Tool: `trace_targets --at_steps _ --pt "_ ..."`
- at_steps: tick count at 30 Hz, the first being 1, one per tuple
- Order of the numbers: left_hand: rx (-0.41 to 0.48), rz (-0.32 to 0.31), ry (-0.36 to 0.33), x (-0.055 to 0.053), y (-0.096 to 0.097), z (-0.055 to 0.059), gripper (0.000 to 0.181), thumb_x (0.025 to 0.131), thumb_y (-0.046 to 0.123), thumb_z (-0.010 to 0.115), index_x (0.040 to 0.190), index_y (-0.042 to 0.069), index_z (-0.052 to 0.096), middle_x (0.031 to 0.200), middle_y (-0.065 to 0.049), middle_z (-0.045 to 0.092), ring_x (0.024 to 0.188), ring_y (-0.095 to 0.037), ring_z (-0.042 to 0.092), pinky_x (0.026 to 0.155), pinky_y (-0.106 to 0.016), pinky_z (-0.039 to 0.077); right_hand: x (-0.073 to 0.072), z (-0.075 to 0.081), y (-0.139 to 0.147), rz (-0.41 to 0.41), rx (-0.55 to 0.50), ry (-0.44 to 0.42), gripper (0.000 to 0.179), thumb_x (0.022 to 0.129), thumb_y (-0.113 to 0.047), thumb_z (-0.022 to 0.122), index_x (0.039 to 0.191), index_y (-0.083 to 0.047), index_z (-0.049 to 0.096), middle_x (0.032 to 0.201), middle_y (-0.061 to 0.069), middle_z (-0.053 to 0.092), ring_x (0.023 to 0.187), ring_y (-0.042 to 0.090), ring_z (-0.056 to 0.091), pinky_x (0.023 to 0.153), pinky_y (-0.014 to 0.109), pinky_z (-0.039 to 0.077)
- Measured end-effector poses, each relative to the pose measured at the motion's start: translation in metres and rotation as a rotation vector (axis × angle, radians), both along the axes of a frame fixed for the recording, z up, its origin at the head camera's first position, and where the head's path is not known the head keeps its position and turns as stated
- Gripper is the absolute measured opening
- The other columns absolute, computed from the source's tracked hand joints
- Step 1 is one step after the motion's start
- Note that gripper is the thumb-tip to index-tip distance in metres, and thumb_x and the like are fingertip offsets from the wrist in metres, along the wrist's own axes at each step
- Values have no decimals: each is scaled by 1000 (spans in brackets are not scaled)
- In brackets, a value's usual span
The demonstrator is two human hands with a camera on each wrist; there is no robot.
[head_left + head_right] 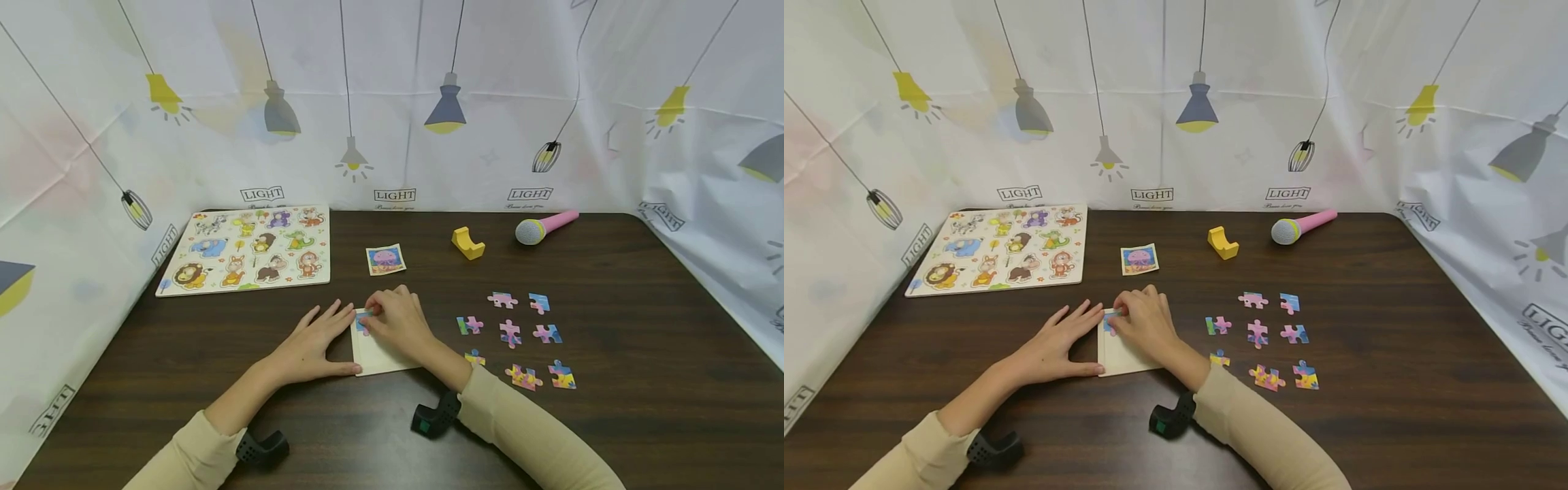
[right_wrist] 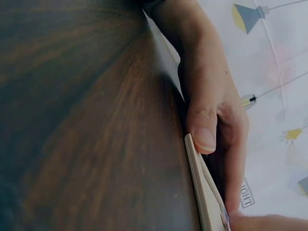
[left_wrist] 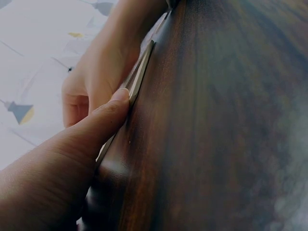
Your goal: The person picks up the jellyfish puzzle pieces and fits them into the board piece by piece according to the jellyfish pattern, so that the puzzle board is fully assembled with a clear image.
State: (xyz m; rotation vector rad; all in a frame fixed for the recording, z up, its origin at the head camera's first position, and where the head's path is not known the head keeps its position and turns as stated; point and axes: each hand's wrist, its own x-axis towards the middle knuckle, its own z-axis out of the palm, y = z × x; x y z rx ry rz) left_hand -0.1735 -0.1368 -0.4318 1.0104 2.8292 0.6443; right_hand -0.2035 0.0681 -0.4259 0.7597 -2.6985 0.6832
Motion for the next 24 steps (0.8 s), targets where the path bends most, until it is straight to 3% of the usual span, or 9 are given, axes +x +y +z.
trace_targets --at_steps 8,15,24 --pt "-10 -5 19 -2 1 -1 97 75 74 47 146 12 23 151 -3 19 139 -21 9 108 -49 4 3 13 11 98 40 -143 36 74 -34 75 100 -12 65 89 -3 62 83 16 45 73 33 36" --pt "-3 -6 22 -1 1 -1 97 75 73 48 146 12 24 151 -3 20 139 -22 10 107 -49 4 -1 8 13 149 -3 -112 35 74 -31 76 99 -10 65 85 -2 60 80 16 43 72 31 36" --pt "3 -5 11 -1 0 -3 96 76 72 49 146 11 25 150 -4 21 138 -23 11 107 -50 4 -2 3 11 145 -20 -119 37 72 -31 78 98 -9 65 85 -1 60 80 15 44 73 30 36"
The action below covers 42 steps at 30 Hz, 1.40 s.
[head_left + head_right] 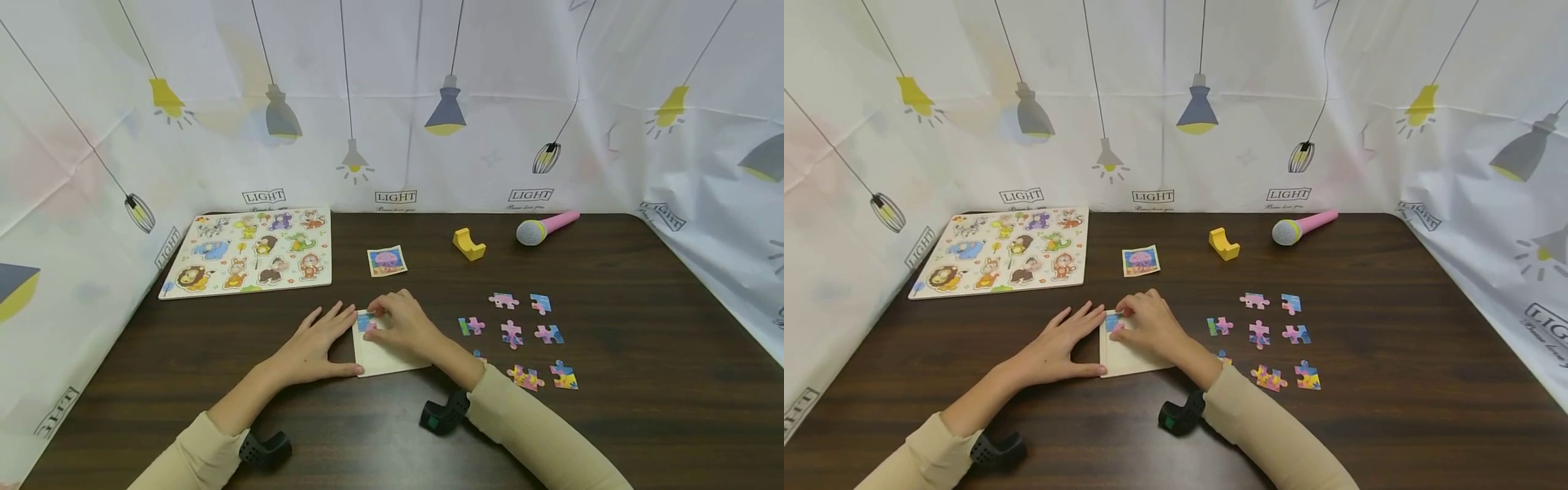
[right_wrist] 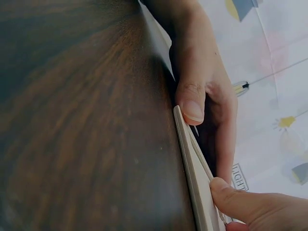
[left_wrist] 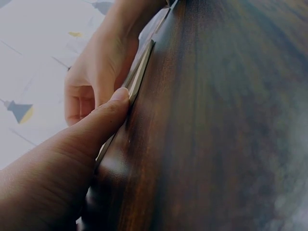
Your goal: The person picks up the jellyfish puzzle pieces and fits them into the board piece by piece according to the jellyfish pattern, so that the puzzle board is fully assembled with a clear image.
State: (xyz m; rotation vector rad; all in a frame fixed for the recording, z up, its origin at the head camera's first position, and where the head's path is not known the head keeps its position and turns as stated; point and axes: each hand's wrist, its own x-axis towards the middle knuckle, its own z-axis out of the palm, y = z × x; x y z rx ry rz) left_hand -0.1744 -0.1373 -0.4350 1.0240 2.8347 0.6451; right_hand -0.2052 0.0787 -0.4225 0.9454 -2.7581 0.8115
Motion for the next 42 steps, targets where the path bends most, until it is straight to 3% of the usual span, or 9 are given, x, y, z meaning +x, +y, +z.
trace_targets --at_steps 8,14,22,31,42 --pt "5 7 -4 1 -1 -4 96 76 72 49 146 11 25 150 -4 21 138 -22 11 107 -50 5 1 5 7 41 25 -37 35 78 -30 74 103 -7 63 90 2 60 82 17 45 74 31 38" --pt "13 29 -18 4 -3 -6 97 75 73 49 146 10 25 150 -3 21 138 -21 11 107 -49 4 2 13 21 13 28 -74 36 78 -26 74 105 -6 63 93 4 62 86 18 46 75 32 39" --pt "-24 26 7 5 -2 -7 97 78 74 43 147 10 20 152 -3 17 139 -21 9 108 -49 5 4 32 46 -3 30 -44 39 80 -21 73 111 -3 60 100 9 61 93 22 47 80 38 41" --pt "-84 12 79 11 0 -5 89 85 63 43 146 2 18 152 -11 14 139 -23 6 107 -49 7 4 45 87 -76 8 0 40 80 -19 72 113 -2 59 103 13 61 97 28 47 81 42 40" --pt "-162 37 116 16 12 -3 110 74 80 36 146 1 12 152 -14 9 139 -24 4 107 -50 4 6 44 147 -197 31 3 38 84 -15 67 116 2 57 111 19 59 103 34 45 84 49 37"
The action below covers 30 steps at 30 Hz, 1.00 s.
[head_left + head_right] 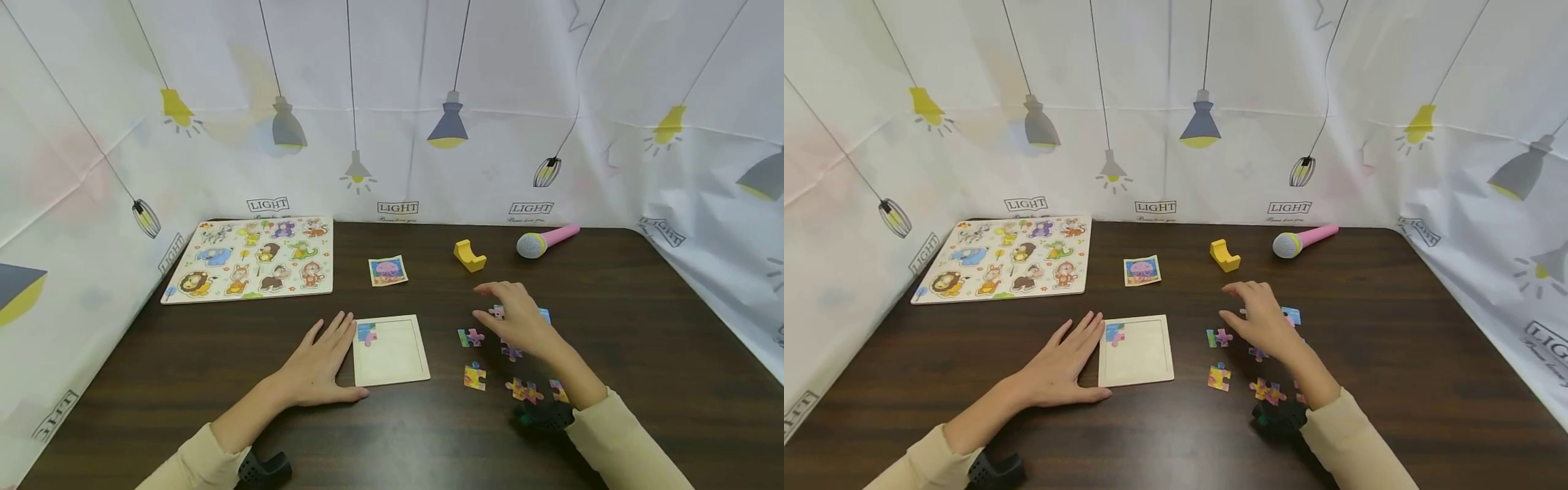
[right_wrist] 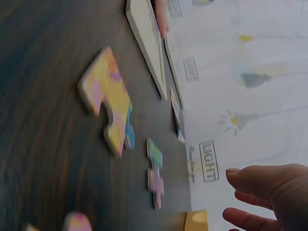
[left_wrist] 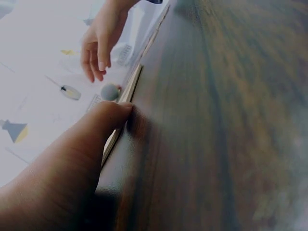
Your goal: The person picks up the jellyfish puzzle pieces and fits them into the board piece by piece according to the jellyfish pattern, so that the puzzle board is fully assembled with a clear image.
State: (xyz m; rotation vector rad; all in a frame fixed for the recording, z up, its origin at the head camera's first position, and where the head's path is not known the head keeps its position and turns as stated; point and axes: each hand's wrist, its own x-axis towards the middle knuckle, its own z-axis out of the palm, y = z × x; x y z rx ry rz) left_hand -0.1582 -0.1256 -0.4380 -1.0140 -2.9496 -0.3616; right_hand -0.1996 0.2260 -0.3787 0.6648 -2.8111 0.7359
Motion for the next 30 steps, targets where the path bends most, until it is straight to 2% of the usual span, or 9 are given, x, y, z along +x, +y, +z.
trace_targets --at_steps 8,16,23,30 --pt "-16 -1 -4 -1 1 0 108 76 80 30 147 2 9 152 -13 6 139 -22 1 107 -49 2 -4 0 26 -38 28 -3 40 85 -14 66 118 5 55 113 23 56 108 39 41 90 54 31" --pt "-15 -1 1 -1 -1 -1 104 78 78 31 147 3 9 152 -12 9 139 -20 3 107 -49 3 -12 -10 45 -31 89 -13 40 85 -14 65 118 6 54 109 24 56 99 36 45 83 50 32" --pt "-16 -4 10 -1 -1 -2 102 79 77 30 147 3 9 152 -12 8 139 -20 4 108 -49 3 -14 -20 54 -24 165 -43 40 85 -17 64 117 7 55 111 27 54 102 40 44 85 53 30" --pt "-28 -5 1 -2 -1 -3 100 81 76 27 147 4 8 152 -11 7 139 -20 3 108 -48 3 -14 -24 56 -19 160 -67 36 86 -19 64 113 4 59 106 23 54 96 38 45 81 53 34"
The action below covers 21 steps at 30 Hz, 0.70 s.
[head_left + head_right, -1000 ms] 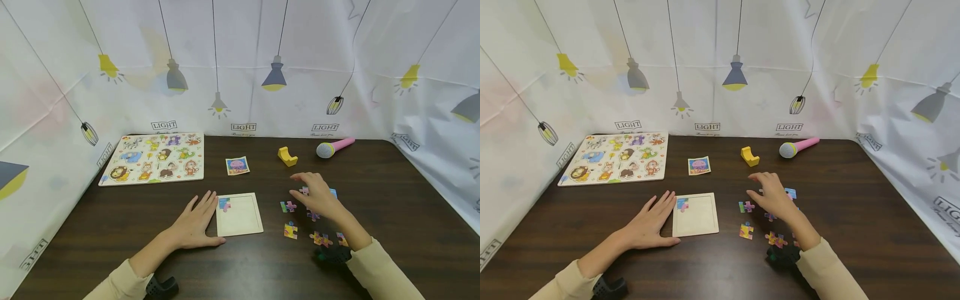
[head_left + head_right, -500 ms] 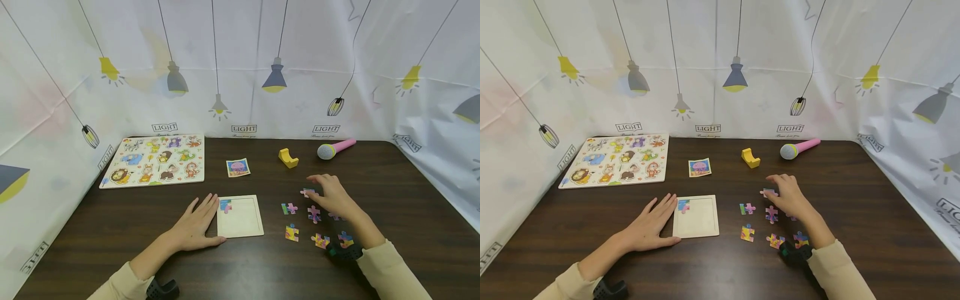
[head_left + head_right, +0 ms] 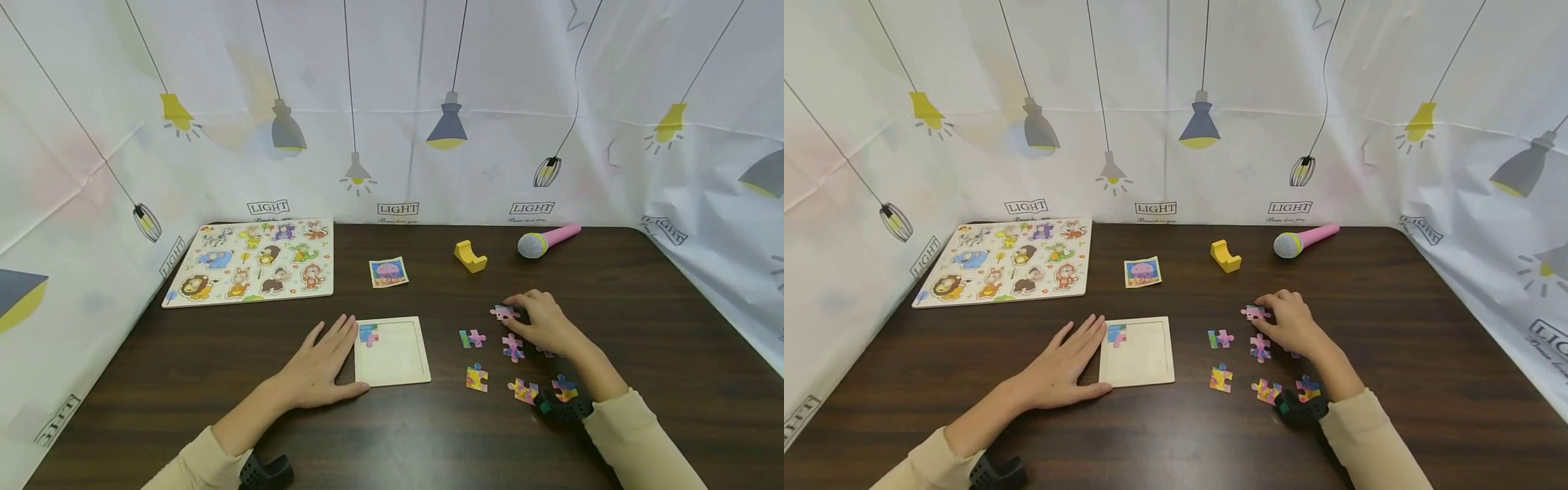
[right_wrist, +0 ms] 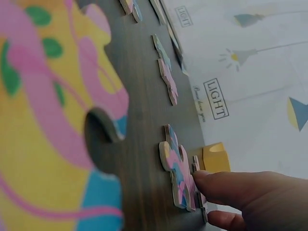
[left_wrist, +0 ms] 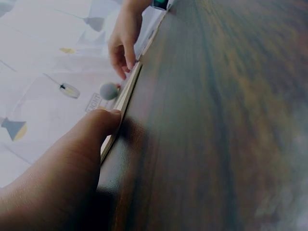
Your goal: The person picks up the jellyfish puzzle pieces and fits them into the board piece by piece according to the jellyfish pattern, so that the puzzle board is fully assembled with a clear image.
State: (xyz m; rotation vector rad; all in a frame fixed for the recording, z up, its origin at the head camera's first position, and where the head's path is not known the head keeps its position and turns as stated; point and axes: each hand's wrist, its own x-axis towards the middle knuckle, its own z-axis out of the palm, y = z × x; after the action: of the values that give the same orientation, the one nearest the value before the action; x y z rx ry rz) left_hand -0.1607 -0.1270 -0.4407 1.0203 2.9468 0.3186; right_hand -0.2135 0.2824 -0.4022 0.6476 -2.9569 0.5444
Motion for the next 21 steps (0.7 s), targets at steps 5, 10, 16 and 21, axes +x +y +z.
trace_targets --at_steps 5,10,16,21 --pt "4 -5 6 0 -1 1 97 83 73 29 147 3 9 152 -12 9 139 -20 4 107 -49 4 0 0 1 -3 -10 7 33 87 -20 64 111 2 61 103 21 55 95 36 46 80 53 34" --pt "14 -14 23 0 -1 0 95 84 72 30 147 2 11 152 -12 11 139 -21 7 107 -49 5 -1 -2 1 -4 -22 27 27 86 -17 65 106 0 62 97 17 57 92 35 47 79 52 34" --pt "21 -25 34 0 -1 1 94 85 70 31 146 1 12 152 -13 12 139 -22 8 107 -50 7 -3 -7 3 -6 -35 65 20 84 -12 66 99 2 63 91 13 59 88 31 49 79 49 36" --pt "16 -25 27 1 -1 2 94 85 70 31 146 1 12 152 -13 12 139 -22 8 107 -50 6 -4 -9 3 -15 -65 67 22 82 -10 68 97 3 59 90 14 59 86 31 51 77 48 39"
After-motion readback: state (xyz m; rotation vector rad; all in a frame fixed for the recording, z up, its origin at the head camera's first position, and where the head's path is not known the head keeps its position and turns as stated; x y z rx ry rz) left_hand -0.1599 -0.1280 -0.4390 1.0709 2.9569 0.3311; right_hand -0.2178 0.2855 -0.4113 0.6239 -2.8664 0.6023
